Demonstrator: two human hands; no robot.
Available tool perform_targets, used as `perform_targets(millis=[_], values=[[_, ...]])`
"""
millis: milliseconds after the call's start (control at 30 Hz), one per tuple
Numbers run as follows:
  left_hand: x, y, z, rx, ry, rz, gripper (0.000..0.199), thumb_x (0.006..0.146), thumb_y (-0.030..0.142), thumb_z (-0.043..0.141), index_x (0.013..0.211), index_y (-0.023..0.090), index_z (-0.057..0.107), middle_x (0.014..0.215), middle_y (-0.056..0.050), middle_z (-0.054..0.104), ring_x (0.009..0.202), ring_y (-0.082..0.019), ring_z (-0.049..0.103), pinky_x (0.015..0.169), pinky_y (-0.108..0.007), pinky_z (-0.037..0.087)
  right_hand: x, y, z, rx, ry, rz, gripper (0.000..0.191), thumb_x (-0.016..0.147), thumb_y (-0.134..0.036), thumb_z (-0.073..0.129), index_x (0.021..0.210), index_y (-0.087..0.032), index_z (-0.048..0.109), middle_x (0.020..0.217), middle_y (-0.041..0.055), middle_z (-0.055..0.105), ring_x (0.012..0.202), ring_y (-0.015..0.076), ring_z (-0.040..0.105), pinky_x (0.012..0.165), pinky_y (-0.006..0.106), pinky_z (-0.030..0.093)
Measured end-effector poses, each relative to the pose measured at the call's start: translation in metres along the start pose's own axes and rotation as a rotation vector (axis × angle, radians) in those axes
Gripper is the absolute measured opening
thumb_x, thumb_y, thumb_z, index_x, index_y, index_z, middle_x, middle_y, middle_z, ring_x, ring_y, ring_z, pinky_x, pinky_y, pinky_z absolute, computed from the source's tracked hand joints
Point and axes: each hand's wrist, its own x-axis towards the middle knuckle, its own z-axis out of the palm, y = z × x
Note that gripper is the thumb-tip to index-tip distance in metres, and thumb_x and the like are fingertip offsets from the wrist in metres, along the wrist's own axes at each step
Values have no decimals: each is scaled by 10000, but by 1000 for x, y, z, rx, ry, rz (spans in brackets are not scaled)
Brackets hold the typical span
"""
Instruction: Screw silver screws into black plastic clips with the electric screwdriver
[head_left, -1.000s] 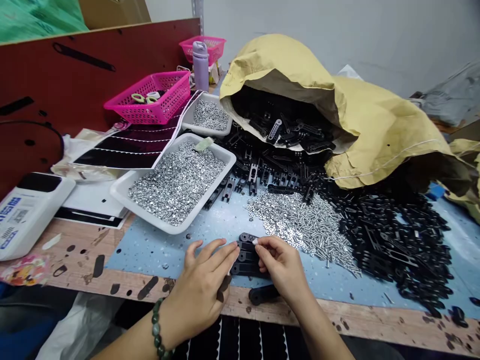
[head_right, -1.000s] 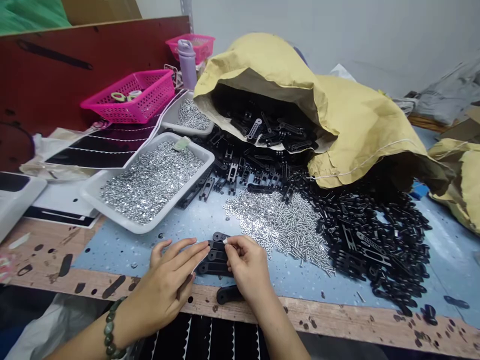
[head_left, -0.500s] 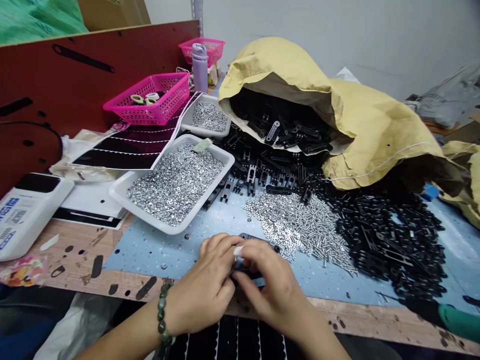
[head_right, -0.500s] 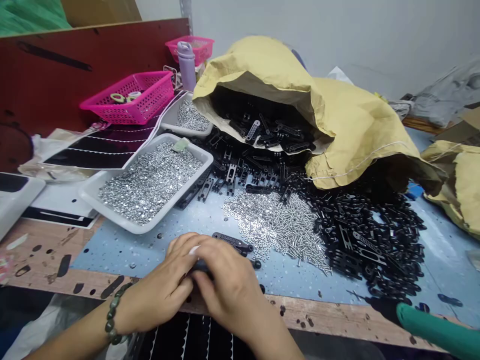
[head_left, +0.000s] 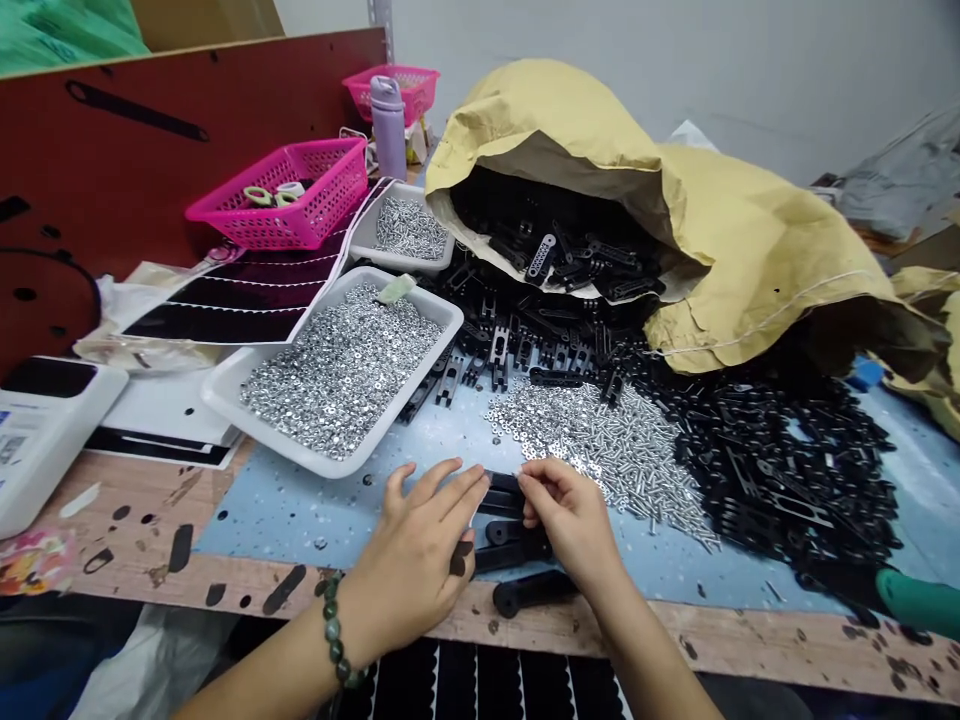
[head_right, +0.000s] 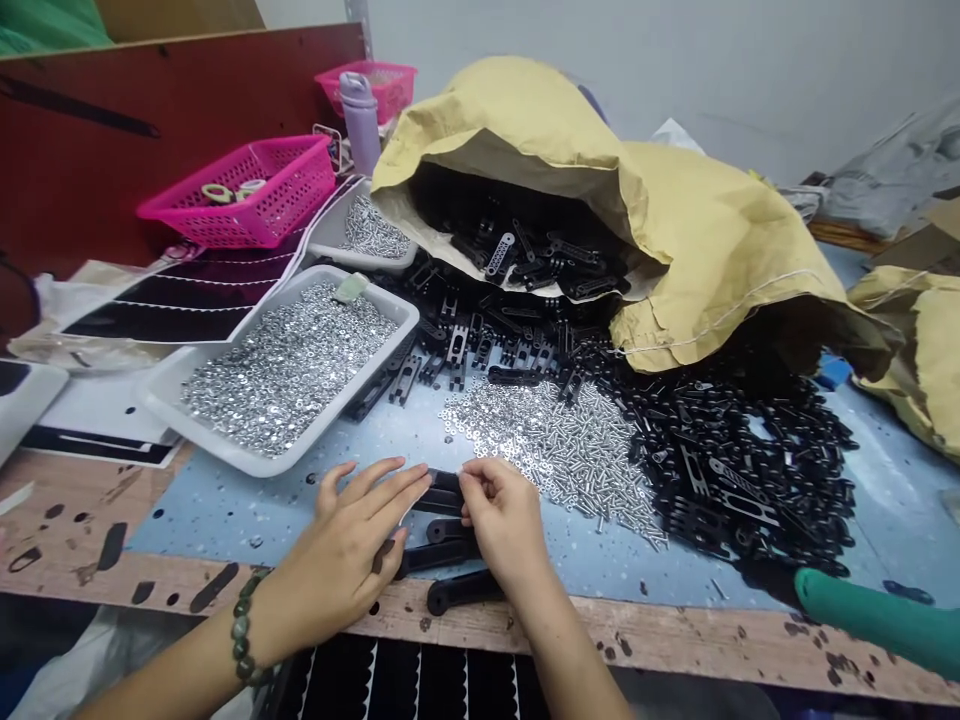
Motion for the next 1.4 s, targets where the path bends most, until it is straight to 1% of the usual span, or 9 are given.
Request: perform_targets(millis=[267, 500, 733, 933, 1100, 1200, 1267, 1333, 1400], values=[[0, -1, 0, 25, 29, 37, 579, 789, 97, 424, 1362, 185, 409, 1375, -70, 483, 1240, -291, 399, 1014, -538, 207, -1, -1, 0, -106, 25, -26, 175, 791, -331, 557, 776, -172, 628, 534, -34, 522, 444, 115, 542, 423, 217, 474], [-1, -4, 0, 9, 11, 52, 588, 783, 99, 430, 1363, 190, 399, 1388, -74, 469, 1248, -292, 393, 1015, -542, 200, 2, -4, -2, -73, -8, 16, 182, 776, -345, 561, 768, -171, 614, 503, -38, 521, 421, 117, 535, 413, 225, 472], [5, 2, -2, 3, -6, 38, 512, 843, 147, 427, 1352, 199, 411, 1358, -73, 495, 1228, -289, 411, 1010, -540, 173, 4, -4, -3, -136, -39, 30, 170, 784, -336, 530, 776, -181, 599, 497, -40, 514, 429, 132, 536, 423, 251, 483], [11, 3, 2, 1, 20, 23, 475, 851, 152, 445, 1323, 199, 446, 1306, -76, 541, 1195, -276, 446, 1017, -527, 157, 8, -7, -3, -455, -3, -72, 26, 778, -219, 519, 765, -204, 503, 569, -26, 557, 483, 137, 545, 488, 251, 420], [11, 3, 2, 26, 20, 26, 488, 830, 123, 456, 1314, 187, 454, 1312, -94, 534, 1208, -292, 438, 1025, -554, 158, 11, -18, -9, -795, 33, -183, 154, 755, -229, 582, 872, -205, 485, 765, 25, 599, 612, 173, 565, 524, 264, 377], [6, 12, -6, 28, 61, 38, 472, 856, 136, 448, 1325, 185, 435, 1337, -114, 499, 1213, -311, 430, 1001, -571, 216, -5, -21, -26, -813, 139, -287, 195, 789, -260, 582, 947, -206, 484, 911, 58, 560, 673, 171, 552, 531, 266, 388], [-3, 22, -10, -20, 118, 72, 450, 875, 142, 448, 1324, 166, 427, 1307, -130, 509, 1177, -298, 457, 960, -521, 317, -27, -19, -41, -680, 165, -382, 83, 847, -233, 518, 917, -206, 482, 856, 39, 531, 674, 151, 529, 573, 269, 424], [-14, 34, -7, -105, 150, 127, 389, 882, 132, 457, 1270, 138, 467, 1191, -129, 573, 1084, -266, 510, 890, -444, 409, -52, -11, -53, -553, 129, -432, 23, 886, -202, 465, 872, -208, 483, 784, 23, 513, 684, 148, 525, 612, 273, 454], [-24, 45, 2, -157, 133, 164, 326, 878, 118, 467, 1200, 124, 514, 1073, -113, 615, 991, -250, 543, 829, -410, 455, -75, 1, -58, -527, 51, -451, 44, 884, -174, 479, 902, -207, 500, 829, 46, 541, 788, 178, 548, 679, 302, 483]])
